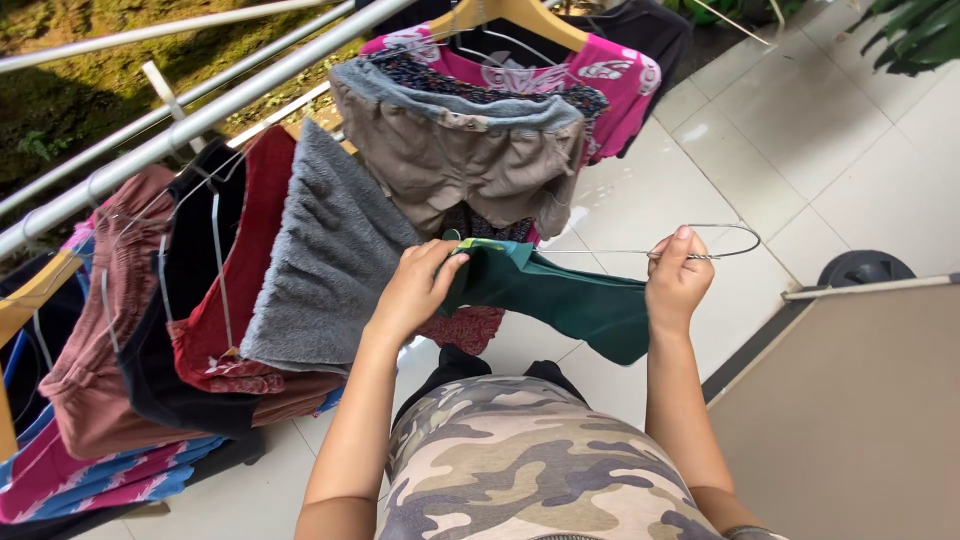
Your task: Remove several items of clothing from hangers on a laundry drying rack.
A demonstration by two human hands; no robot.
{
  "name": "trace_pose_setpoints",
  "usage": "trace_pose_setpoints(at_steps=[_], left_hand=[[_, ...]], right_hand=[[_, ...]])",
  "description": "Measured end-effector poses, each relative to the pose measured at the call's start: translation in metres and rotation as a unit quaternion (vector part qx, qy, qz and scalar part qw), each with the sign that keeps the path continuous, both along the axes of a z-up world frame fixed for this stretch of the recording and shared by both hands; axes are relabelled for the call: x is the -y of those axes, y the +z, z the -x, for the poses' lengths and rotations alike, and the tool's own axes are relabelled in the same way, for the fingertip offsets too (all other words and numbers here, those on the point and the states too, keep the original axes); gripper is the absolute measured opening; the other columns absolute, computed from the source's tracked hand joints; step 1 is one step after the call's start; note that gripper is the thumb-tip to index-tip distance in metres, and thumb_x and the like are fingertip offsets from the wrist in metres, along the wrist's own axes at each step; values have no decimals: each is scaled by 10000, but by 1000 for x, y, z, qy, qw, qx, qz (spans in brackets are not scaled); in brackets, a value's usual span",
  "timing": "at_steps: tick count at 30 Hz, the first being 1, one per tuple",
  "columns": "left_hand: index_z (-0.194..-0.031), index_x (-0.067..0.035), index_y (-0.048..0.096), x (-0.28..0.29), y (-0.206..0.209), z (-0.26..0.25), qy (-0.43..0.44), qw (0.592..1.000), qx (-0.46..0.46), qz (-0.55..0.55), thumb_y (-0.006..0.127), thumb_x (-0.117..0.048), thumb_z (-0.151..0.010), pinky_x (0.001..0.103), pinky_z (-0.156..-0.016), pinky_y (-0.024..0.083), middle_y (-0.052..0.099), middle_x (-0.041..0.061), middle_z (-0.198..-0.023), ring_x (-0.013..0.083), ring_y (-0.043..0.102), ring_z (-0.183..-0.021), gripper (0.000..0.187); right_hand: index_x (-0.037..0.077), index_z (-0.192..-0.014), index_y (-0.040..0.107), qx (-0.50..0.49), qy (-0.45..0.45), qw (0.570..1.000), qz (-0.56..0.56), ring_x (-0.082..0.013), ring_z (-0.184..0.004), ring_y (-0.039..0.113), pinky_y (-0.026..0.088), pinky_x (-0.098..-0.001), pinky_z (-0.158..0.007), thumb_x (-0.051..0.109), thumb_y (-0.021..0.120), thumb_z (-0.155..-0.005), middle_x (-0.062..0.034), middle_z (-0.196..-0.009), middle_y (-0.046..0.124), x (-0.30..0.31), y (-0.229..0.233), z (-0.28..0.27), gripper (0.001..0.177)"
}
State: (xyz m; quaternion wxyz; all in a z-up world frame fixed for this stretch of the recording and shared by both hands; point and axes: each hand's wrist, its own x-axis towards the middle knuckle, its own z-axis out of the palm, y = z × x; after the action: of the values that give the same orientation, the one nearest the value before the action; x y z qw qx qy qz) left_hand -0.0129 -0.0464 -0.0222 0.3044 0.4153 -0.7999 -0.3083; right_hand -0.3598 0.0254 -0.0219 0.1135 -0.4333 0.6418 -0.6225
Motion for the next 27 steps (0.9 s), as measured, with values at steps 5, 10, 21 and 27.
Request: trace_pose_setpoints(at_steps=[5,10,21,27], left_hand=[[-1037,-131,762,0,34,37,7,998,-53,29,643,-198,-1030,425,-889,526,738,68,-853,314,726,-878,137],[-968,-186,766,-6,37,82,53,995,-69,51,687,-243,-1019,356,-881,503,728,-22,-827,223,719,-874,111],[-1252,-191,704,-71,29,181,1,966,20,258,714,-338,-976,523,-1110,296,675,29,-1115,274,570,-1239,314],[-983,-233,746,-83,11,221,-43,955,34,291,695,-310,-981,482,-1065,364,671,-31,-862,218,611,-1018,93]], right_hand=[[82,-696,625,-96,10,994,-46,-173,-481,464,437,-298,-572,240,476,-1171,-59,-458,485,-19,3,43,522],[58,-689,620,-18,27,998,-54,-102,-421,360,365,-225,-495,264,447,-1163,-7,-409,390,-48,3,74,544],[36,-718,609,-9,12,998,-69,-89,-449,341,332,-222,-498,251,424,-1180,-6,-428,374,-97,28,129,541],[53,-715,630,-20,24,995,-94,-102,-456,339,355,-247,-518,246,466,-1163,-8,-424,399,-124,33,154,515]])
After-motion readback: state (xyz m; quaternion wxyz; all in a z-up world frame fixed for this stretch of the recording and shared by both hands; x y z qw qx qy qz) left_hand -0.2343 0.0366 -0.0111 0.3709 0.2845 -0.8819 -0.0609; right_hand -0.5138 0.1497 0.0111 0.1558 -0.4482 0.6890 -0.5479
